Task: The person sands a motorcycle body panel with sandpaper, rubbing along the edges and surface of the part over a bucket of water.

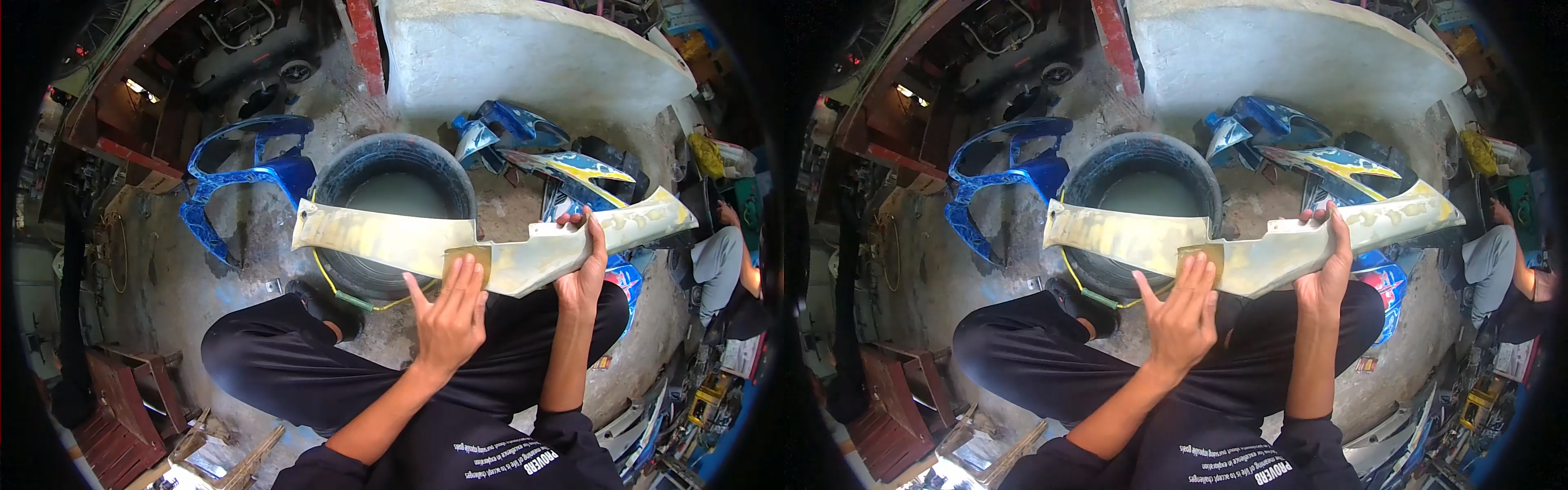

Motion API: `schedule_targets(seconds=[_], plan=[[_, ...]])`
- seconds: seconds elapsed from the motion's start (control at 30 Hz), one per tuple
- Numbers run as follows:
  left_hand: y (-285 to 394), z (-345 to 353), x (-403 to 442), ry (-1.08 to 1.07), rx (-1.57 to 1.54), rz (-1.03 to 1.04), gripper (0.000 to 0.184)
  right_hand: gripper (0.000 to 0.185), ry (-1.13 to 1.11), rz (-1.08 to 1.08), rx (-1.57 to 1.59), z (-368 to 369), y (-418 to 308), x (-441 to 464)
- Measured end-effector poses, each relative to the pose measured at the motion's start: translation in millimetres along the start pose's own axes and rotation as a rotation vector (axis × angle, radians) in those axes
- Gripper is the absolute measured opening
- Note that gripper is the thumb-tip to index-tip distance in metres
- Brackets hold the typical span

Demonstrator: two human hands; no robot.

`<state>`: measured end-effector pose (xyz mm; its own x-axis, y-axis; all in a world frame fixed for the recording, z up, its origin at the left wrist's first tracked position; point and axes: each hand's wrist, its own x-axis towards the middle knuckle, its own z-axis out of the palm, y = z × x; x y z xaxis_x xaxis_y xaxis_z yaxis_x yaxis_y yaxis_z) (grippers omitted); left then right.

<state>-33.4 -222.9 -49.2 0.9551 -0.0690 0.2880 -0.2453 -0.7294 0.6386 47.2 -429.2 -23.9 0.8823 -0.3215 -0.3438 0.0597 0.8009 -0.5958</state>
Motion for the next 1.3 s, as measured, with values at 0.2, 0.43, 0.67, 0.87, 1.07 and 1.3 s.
schedule_targets(seconds=[0.2, 0.43, 0.67, 0.87, 1.07, 1.3], plan=[[-36.6, -12.6, 12.1, 0.038, 0.189, -0.105, 0.035, 0.027, 0.038, 0.006, -0.021, -5.1, 1.5, 0.8], [-31.9, -10.7, 5.7, -0.02, 0.131, -0.027, 0.037, 0.026, 0.056, 0.02, -0.008, 2.2, 1.0, -1.6], [-33.0, -8.3, 8.9, 0.024, 0.156, -0.059, 0.043, 0.027, 0.041, 0.024, -0.008, 3.3, 6.7, -2.2], [-51.6, -41.3, 19.9, -0.208, 0.052, 0.109, 0.065, 0.027, 0.046, 0.052, -0.013, -4.0, 8.1, 1.5], [-62.2, -38.2, 20.2, -0.238, 0.003, 0.172, 0.078, 0.028, 0.076, 0.04, -0.007, -1.8, 4.9, 0.5], [-42.8, -33.5, 5.9, -0.229, -0.099, 0.253, 0.08, 0.027, 0.068, 0.042, 0.01, -0.1, 4.4, -0.8]])
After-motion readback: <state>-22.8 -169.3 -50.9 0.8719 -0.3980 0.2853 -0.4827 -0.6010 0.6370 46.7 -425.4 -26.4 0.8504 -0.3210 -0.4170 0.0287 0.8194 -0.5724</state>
